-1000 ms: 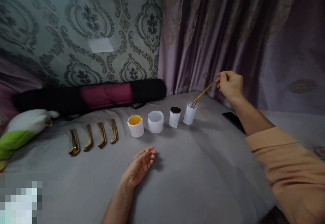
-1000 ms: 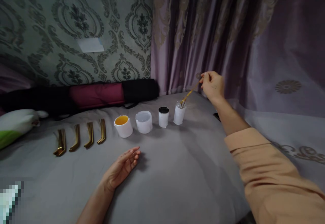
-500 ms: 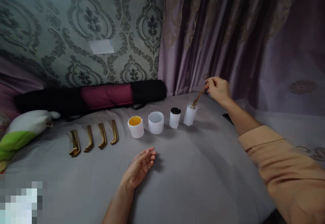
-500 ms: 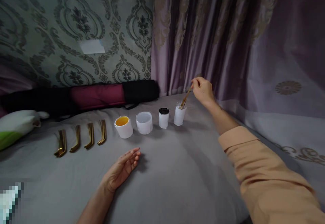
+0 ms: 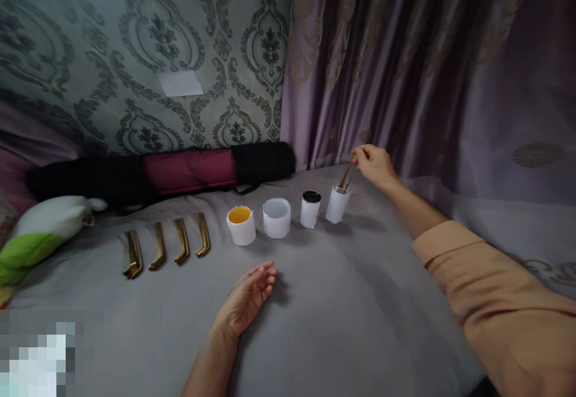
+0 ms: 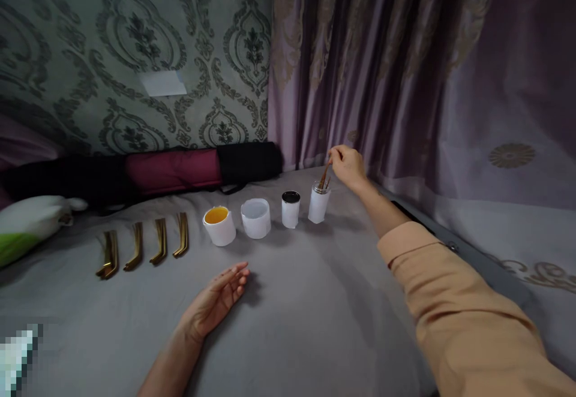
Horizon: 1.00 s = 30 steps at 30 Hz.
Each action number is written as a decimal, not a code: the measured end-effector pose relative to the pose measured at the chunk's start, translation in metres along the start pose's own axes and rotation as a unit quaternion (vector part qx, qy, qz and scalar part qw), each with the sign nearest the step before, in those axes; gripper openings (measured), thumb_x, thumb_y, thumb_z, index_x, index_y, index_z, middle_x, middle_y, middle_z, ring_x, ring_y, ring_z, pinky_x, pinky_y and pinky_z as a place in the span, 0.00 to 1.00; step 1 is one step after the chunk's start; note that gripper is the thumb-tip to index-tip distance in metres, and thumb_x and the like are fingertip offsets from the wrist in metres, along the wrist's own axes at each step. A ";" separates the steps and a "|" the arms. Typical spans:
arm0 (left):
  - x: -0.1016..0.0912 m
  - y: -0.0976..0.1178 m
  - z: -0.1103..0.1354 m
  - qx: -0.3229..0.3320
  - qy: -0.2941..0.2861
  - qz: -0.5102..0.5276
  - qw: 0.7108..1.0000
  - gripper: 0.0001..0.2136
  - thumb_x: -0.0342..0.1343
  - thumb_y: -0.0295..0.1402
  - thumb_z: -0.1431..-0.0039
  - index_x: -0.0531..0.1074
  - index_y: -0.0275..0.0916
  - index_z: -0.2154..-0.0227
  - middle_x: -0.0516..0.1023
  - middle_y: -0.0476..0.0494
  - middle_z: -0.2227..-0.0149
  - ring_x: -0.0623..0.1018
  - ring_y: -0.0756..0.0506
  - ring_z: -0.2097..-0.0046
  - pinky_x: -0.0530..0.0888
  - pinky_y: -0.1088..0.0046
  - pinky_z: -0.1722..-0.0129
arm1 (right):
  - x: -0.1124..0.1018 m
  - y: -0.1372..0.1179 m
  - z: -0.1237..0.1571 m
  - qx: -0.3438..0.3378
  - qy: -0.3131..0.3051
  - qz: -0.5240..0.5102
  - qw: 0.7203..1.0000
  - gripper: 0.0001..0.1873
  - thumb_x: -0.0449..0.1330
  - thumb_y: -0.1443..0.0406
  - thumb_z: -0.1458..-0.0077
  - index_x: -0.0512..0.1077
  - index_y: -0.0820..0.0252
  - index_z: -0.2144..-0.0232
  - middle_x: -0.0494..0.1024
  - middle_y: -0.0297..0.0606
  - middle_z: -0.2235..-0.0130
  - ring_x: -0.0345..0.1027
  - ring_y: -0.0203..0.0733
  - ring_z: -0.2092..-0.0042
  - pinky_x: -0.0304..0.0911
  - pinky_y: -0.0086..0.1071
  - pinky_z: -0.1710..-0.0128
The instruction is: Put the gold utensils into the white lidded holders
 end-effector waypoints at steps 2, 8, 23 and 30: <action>0.000 0.000 0.000 0.000 -0.001 0.001 1.000 0.11 0.54 0.29 0.47 0.69 0.33 0.60 0.74 0.40 0.63 0.73 0.52 0.67 0.71 0.78 0.67 | 0.005 0.003 0.001 0.007 -0.009 0.000 1.000 0.14 0.48 0.62 0.48 0.72 0.61 0.70 0.74 0.36 0.74 0.67 0.38 0.72 0.61 0.31 0.70; 0.000 0.000 0.000 0.004 -0.002 0.000 1.000 0.11 0.54 0.29 0.47 0.70 0.32 0.61 0.74 0.40 0.64 0.73 0.52 0.67 0.71 0.78 0.68 | 0.016 0.010 0.003 0.024 -0.014 0.009 1.000 0.14 0.50 0.63 0.50 0.74 0.61 0.70 0.76 0.37 0.72 0.68 0.38 0.69 0.60 0.31 0.68; 0.000 0.000 0.001 0.001 0.007 0.006 1.000 0.10 0.54 0.28 0.47 0.70 0.32 0.61 0.74 0.40 0.64 0.73 0.52 0.67 0.71 0.78 0.68 | 0.033 0.032 0.008 0.097 -0.061 -0.001 0.993 0.13 0.53 0.63 0.52 0.76 0.61 0.70 0.78 0.39 0.69 0.69 0.40 0.67 0.61 0.33 0.66; 0.000 0.000 -0.001 -0.003 0.007 0.008 1.000 0.10 0.53 0.28 0.47 0.70 0.32 0.61 0.74 0.40 0.64 0.74 0.52 0.68 0.71 0.77 0.68 | 0.037 0.035 0.014 0.153 -0.076 -0.072 0.983 0.12 0.55 0.63 0.53 0.76 0.62 0.71 0.77 0.39 0.68 0.69 0.40 0.64 0.62 0.32 0.63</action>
Point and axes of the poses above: each hand's wrist, its own z-axis away from the middle knuckle, its own x-axis out of the palm, y = z × x, the point moved 3 cm from there along -z, towards the middle knuckle
